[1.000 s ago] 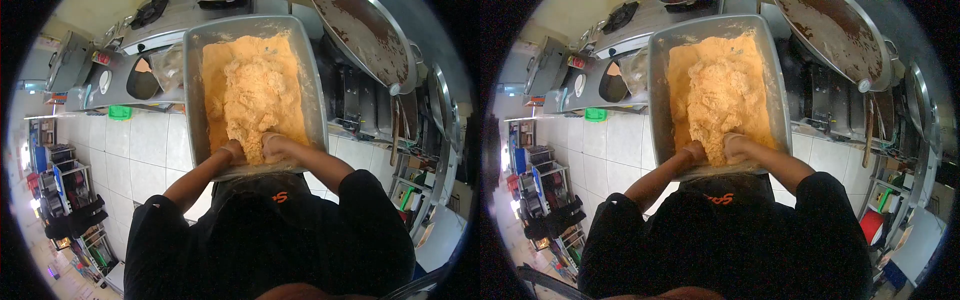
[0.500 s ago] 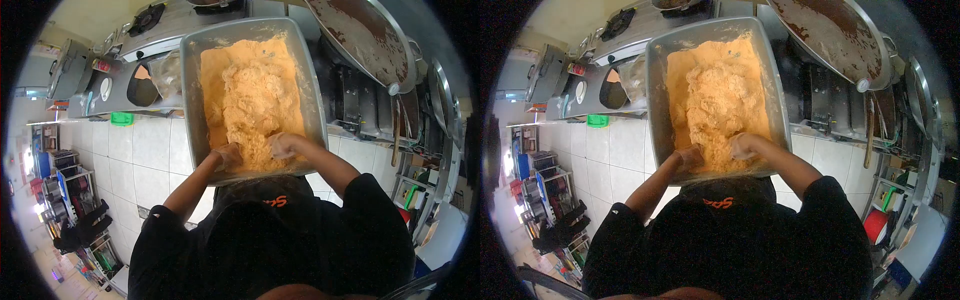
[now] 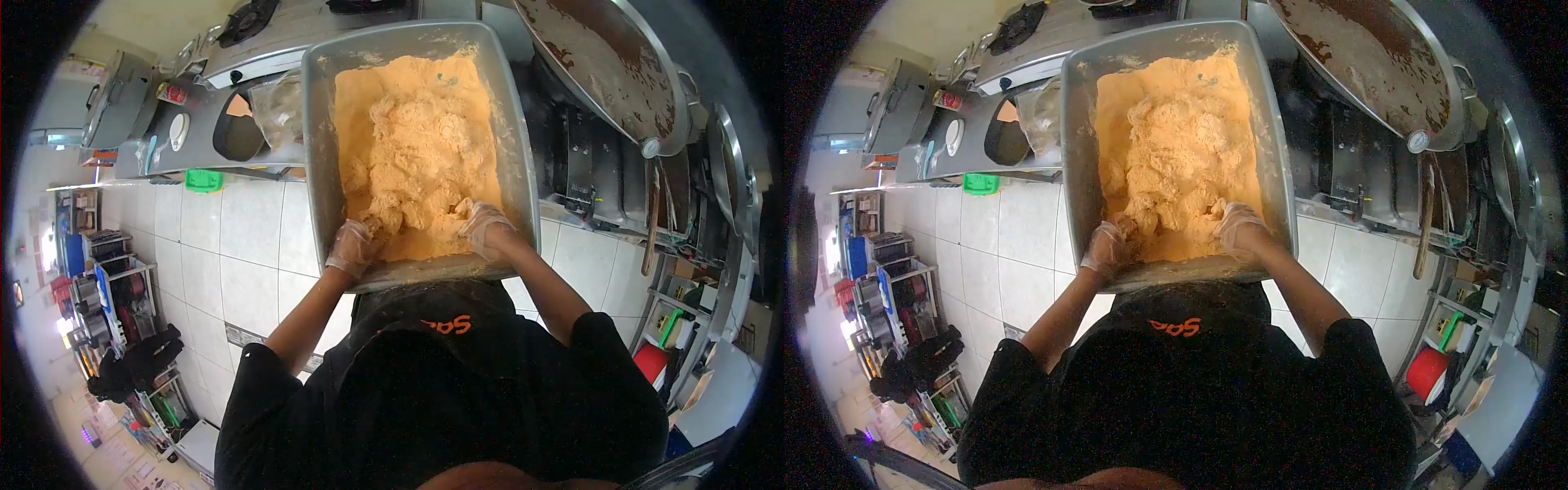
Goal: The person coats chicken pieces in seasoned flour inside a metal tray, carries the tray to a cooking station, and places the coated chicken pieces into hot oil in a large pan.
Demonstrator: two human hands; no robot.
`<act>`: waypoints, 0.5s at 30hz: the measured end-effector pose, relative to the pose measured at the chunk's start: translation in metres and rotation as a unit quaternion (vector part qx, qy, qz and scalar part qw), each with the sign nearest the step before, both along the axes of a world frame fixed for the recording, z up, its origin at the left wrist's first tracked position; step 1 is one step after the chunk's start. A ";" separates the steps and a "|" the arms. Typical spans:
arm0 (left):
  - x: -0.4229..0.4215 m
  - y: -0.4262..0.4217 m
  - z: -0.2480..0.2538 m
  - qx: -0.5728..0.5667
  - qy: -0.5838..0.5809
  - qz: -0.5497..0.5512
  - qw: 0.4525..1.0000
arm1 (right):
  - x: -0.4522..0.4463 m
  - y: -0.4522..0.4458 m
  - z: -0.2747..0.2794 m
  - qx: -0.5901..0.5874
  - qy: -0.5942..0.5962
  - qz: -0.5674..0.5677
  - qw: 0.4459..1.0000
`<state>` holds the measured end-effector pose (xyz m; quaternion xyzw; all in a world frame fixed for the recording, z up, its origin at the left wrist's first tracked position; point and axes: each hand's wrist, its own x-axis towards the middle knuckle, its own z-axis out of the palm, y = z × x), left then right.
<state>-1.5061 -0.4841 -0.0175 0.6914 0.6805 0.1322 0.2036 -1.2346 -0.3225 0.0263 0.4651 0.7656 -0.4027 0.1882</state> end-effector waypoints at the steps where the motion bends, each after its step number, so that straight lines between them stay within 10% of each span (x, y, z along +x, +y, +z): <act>1: 0.005 0.003 0.010 0.001 0.002 0.002 1.000 | -0.003 0.001 0.013 -0.063 0.048 -0.072 0.994; 15: 0.019 0.009 0.070 -0.061 -0.225 0.166 0.958 | -0.020 -0.019 0.028 0.001 0.065 0.036 0.997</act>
